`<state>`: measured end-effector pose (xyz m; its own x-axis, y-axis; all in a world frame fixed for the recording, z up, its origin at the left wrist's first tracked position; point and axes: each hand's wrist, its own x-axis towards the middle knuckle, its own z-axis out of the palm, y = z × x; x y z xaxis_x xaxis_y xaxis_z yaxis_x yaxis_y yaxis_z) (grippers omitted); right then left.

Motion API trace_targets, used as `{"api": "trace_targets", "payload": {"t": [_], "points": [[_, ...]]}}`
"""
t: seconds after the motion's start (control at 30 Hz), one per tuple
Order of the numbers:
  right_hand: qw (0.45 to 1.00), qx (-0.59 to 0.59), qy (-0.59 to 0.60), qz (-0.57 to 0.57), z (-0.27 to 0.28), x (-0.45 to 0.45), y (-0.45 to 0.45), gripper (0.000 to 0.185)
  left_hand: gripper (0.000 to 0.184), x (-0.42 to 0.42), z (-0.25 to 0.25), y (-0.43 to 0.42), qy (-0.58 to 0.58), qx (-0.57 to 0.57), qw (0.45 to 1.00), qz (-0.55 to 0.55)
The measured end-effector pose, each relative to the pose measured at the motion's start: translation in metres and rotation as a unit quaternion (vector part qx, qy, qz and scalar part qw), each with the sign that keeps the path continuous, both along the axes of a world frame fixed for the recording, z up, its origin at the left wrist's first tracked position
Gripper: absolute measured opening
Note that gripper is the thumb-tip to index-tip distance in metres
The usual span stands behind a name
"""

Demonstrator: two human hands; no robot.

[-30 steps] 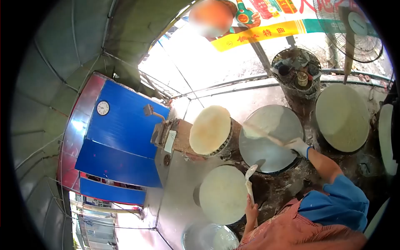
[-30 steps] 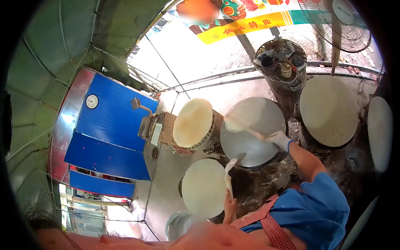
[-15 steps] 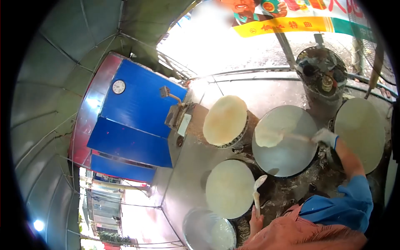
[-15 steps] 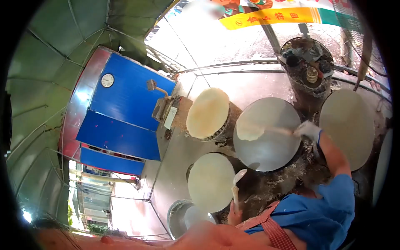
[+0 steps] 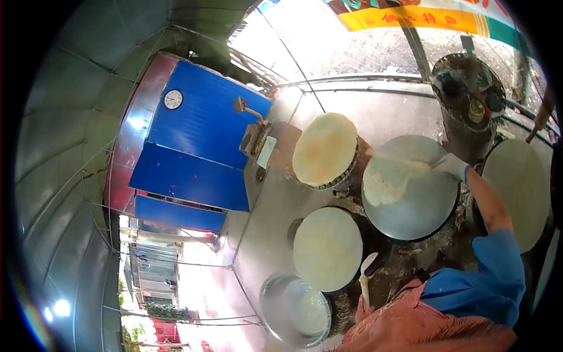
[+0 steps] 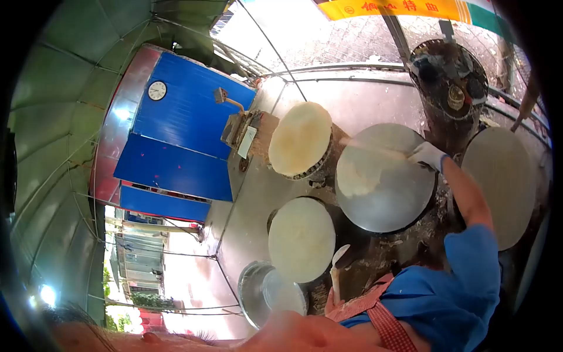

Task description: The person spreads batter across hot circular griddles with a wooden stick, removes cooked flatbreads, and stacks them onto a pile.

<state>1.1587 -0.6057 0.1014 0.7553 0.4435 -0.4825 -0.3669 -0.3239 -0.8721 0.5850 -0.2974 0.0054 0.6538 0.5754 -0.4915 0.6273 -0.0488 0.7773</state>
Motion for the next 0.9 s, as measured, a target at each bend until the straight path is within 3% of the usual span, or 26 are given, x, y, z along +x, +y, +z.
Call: {"api": "trace_targets", "payload": {"t": [0.07,0.13,0.23,0.33,0.43,0.47,0.53,0.6,0.63,0.67,0.7,0.83,0.9], "points": [[0.995,-0.032,0.039,0.091,0.010,-0.018,0.003,0.018,0.068,0.002,0.018,-0.008,-0.025,0.140,0.983,-0.114],[0.985,-0.040,0.093,0.138,-0.010,-0.031,-0.008,0.017,0.067,0.005,0.029,-0.019,-0.049,0.134,0.985,-0.101],[0.986,0.036,-0.035,0.161,-0.090,-0.041,-0.048,0.015,0.065,0.005,0.032,-0.030,-0.044,0.075,0.995,-0.047],[0.984,0.068,0.031,0.160,-0.002,-0.014,-0.026,0.012,0.063,0.000,0.032,-0.036,-0.040,0.038,0.998,-0.009],[0.991,0.005,-0.074,0.113,-0.029,0.020,0.031,0.016,0.062,-0.004,0.044,-0.042,-0.043,0.026,0.999,0.008],[0.982,-0.020,-0.072,0.171,-0.025,0.016,0.036,0.018,0.061,-0.006,0.050,-0.045,-0.042,0.023,0.999,0.012],[0.947,0.087,-0.158,0.265,-0.073,0.015,0.006,0.018,0.060,-0.006,0.063,-0.050,-0.035,0.010,0.999,0.024],[0.967,-0.077,0.058,0.237,0.004,-0.022,-0.020,0.018,0.059,0.000,0.079,-0.058,-0.027,-0.013,0.998,0.059],[0.897,0.022,-0.147,0.417,-0.051,-0.015,-0.053,0.017,0.059,0.002,0.085,-0.062,-0.022,-0.024,0.996,0.077],[0.953,-0.083,0.117,0.267,-0.006,-0.033,-0.062,0.013,0.059,0.008,0.094,-0.064,-0.024,-0.035,0.994,0.101],[0.964,-0.093,0.126,0.216,0.032,-0.039,-0.063,0.011,0.059,0.002,0.088,-0.064,-0.026,-0.035,0.995,0.091],[0.984,0.083,-0.053,0.149,-0.007,-0.001,-0.003,0.017,0.061,-0.028,0.067,-0.052,-0.066,-0.019,0.996,0.056],[0.985,-0.019,-0.062,0.161,0.030,-0.002,0.047,0.021,0.061,-0.044,0.055,-0.044,-0.097,-0.022,0.994,0.042]]}}
